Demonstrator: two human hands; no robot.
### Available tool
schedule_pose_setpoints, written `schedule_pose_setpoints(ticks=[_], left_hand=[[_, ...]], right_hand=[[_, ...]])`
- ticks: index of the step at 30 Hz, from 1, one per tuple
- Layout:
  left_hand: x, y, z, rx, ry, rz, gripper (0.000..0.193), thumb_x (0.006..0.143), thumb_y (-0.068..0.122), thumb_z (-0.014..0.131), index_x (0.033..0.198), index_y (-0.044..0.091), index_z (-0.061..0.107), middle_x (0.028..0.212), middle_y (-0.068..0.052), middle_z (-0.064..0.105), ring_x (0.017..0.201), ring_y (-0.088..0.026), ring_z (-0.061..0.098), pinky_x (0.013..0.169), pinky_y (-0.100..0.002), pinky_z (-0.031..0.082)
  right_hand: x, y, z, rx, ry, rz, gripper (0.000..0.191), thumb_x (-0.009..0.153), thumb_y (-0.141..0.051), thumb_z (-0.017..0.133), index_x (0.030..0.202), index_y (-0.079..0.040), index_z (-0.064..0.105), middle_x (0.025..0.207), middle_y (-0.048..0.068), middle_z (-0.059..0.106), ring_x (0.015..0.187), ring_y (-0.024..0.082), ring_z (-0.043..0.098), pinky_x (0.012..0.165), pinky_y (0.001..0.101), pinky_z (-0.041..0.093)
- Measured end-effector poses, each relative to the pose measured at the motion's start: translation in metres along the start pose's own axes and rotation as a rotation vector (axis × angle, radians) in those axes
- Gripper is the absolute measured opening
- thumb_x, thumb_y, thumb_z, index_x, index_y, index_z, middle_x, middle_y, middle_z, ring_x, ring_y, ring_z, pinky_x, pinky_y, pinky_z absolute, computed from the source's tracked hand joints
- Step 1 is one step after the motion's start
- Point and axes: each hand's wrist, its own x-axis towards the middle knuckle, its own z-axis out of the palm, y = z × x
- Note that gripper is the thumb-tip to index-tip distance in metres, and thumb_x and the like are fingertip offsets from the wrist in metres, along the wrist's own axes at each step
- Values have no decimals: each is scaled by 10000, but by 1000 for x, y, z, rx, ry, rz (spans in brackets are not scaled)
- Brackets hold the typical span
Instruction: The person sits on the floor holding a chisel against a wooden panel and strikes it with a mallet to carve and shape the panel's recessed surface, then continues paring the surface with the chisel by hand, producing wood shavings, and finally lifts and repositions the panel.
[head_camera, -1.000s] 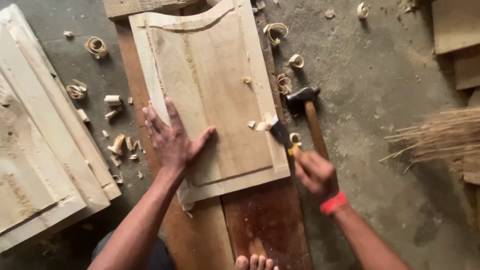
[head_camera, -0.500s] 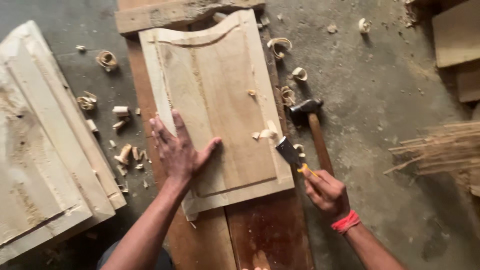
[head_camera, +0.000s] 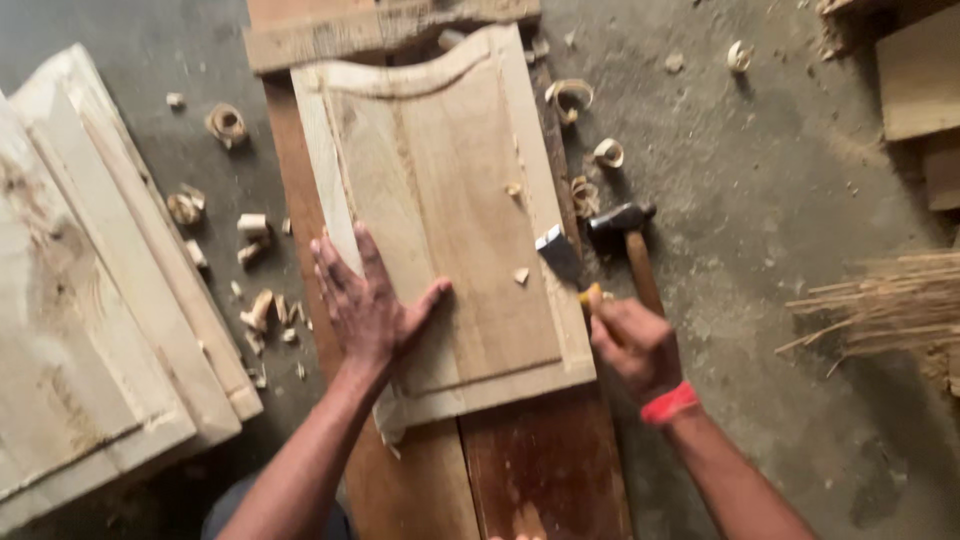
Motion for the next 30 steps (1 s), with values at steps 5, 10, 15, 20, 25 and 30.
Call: schedule_pose_setpoints(ticks=[5, 10, 15, 20, 25, 30], left_hand=[[0, 4, -2, -6, -20, -10, 1285, 768, 829, 685, 1642, 63, 138, 1546, -476, 144, 1454, -654, 185, 1164, -713, 265], [-1, 4, -4, -16, -72, -54, 1292, 766, 837, 687, 1642, 65, 131, 1557, -470, 137, 1467, -651, 179, 1170, -715, 260], [1, -1, -1, -16, -29, -7, 1317, 754, 852, 677, 1641, 58, 114, 1555, -476, 125, 1466, -649, 167, 1175, -716, 241], [0, -1, 1, 45, -61, -34, 1320, 751, 884, 636, 1643, 68, 105, 1552, -484, 121, 1457, -655, 160, 1167, -704, 254], [1, -2, 2, 26, -55, -12, 1320, 757, 880, 630, 1647, 65, 94, 1551, -474, 140, 1459, -649, 181, 1161, -718, 279], [1, 0, 1, 47, -39, -17, 1317, 741, 857, 675, 1638, 77, 110, 1541, -461, 152, 1442, -646, 202, 1149, -703, 301]], right_hand=[[6, 4, 2, 64, 24, 77, 356, 862, -48, 679, 1218, -54, 699, 904, 126, 688, 723, 260, 694, 646, 352, 560], [-6, 3, -2, 4, -23, 36, 395, 880, -35, 704, 1271, -85, 693, 884, 108, 680, 743, 262, 662, 661, 361, 534], [-1, 15, 7, 31, -23, 74, 410, 869, -46, 694, 1276, -88, 697, 823, 84, 668, 677, 218, 655, 622, 339, 531], [4, 25, 3, 38, -40, -82, 427, 879, -64, 681, 1305, -66, 675, 866, 83, 678, 768, 257, 669, 690, 357, 538], [5, 16, 1, 44, 11, -59, 414, 899, -61, 656, 1312, -81, 663, 917, 114, 685, 776, 257, 683, 697, 354, 561], [22, 17, 4, 41, -41, 34, 422, 887, -41, 683, 1305, -96, 688, 886, 120, 700, 770, 262, 686, 686, 357, 556]])
